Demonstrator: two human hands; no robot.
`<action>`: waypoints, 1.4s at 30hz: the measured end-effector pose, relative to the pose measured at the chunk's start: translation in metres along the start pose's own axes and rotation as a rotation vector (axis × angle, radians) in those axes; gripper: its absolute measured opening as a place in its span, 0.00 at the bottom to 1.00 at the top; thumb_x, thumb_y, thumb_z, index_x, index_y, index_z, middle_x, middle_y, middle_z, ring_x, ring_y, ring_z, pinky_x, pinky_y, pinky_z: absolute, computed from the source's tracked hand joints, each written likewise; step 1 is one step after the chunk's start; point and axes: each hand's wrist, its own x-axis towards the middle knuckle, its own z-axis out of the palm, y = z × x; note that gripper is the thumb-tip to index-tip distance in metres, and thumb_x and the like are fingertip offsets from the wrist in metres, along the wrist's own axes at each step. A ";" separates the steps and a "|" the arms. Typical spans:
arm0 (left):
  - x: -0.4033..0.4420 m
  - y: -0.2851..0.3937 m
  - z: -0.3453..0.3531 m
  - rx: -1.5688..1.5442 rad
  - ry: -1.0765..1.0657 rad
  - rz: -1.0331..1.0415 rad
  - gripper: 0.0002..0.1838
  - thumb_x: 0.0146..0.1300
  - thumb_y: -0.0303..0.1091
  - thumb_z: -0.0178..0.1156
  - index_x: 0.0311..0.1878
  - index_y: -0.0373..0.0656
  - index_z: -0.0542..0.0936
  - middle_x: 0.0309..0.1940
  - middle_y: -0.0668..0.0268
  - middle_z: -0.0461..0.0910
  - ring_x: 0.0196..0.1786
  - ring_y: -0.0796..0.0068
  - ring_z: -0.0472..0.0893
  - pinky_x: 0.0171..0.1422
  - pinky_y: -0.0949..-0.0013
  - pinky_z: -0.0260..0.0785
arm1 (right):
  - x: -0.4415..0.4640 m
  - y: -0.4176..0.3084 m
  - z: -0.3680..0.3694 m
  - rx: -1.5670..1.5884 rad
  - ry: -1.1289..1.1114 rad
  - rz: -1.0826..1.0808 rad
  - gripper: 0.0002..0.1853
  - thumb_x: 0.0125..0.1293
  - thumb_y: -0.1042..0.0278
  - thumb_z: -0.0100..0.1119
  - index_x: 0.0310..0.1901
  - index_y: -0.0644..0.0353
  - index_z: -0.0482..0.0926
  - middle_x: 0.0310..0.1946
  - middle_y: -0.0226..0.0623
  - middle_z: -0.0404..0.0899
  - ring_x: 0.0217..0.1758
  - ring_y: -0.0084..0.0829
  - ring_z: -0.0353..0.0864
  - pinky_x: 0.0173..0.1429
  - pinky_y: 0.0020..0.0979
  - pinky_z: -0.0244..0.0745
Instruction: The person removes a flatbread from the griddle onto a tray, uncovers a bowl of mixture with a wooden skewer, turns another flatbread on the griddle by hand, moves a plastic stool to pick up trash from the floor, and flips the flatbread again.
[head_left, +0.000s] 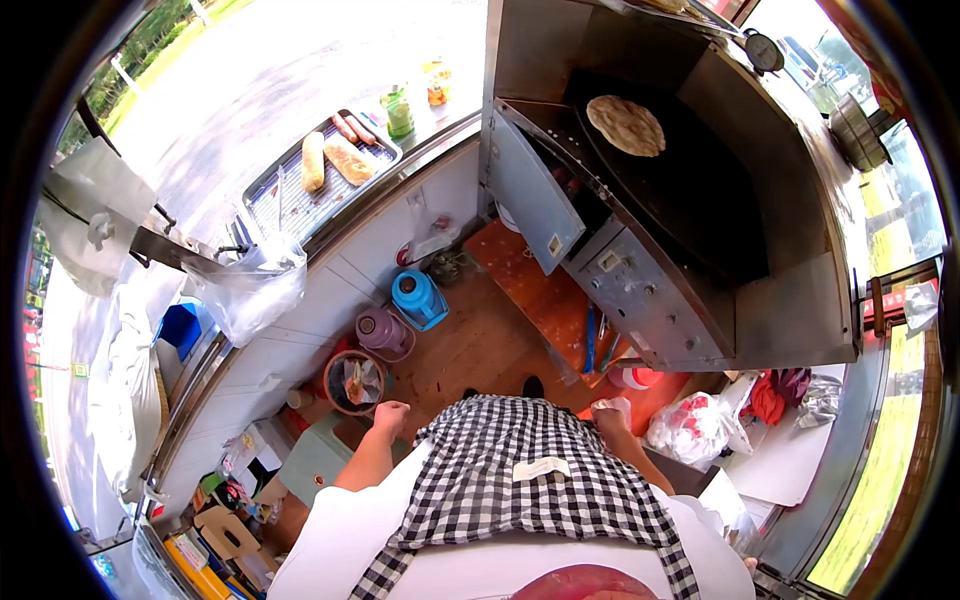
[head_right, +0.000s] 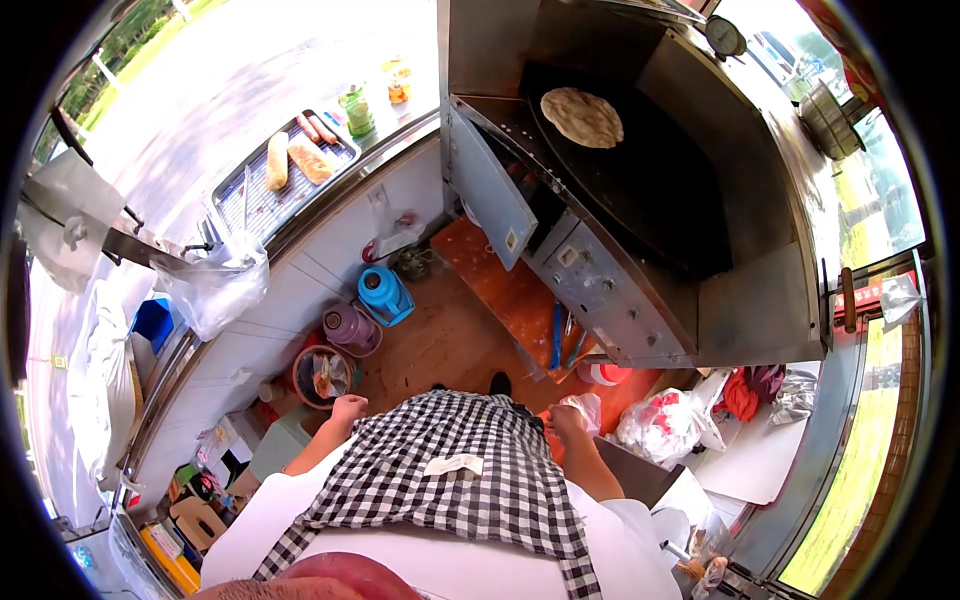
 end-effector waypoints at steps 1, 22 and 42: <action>0.001 -0.001 -0.001 0.000 -0.001 0.008 0.06 0.59 0.32 0.64 0.35 0.40 0.83 0.19 0.70 0.74 0.18 0.79 0.71 0.20 0.71 0.61 | 0.013 0.013 0.000 -0.040 -0.012 -0.031 0.10 0.66 0.60 0.59 0.33 0.58 0.78 0.26 0.32 0.78 0.24 0.28 0.79 0.24 0.29 0.75; -0.026 0.012 -0.025 0.181 -0.046 0.055 0.07 0.58 0.31 0.65 0.36 0.38 0.83 0.21 0.68 0.76 0.20 0.79 0.74 0.19 0.75 0.61 | -0.005 0.038 0.019 0.097 -0.003 0.068 0.09 0.66 0.65 0.59 0.32 0.62 0.77 0.24 0.37 0.77 0.22 0.32 0.79 0.22 0.33 0.78; -0.030 0.024 -0.022 0.248 -0.081 0.124 0.08 0.59 0.32 0.64 0.37 0.37 0.83 0.23 0.68 0.79 0.23 0.78 0.76 0.26 0.73 0.67 | -0.008 0.062 0.024 0.143 -0.012 0.092 0.14 0.68 0.60 0.56 0.31 0.61 0.80 0.26 0.34 0.80 0.23 0.26 0.78 0.25 0.29 0.76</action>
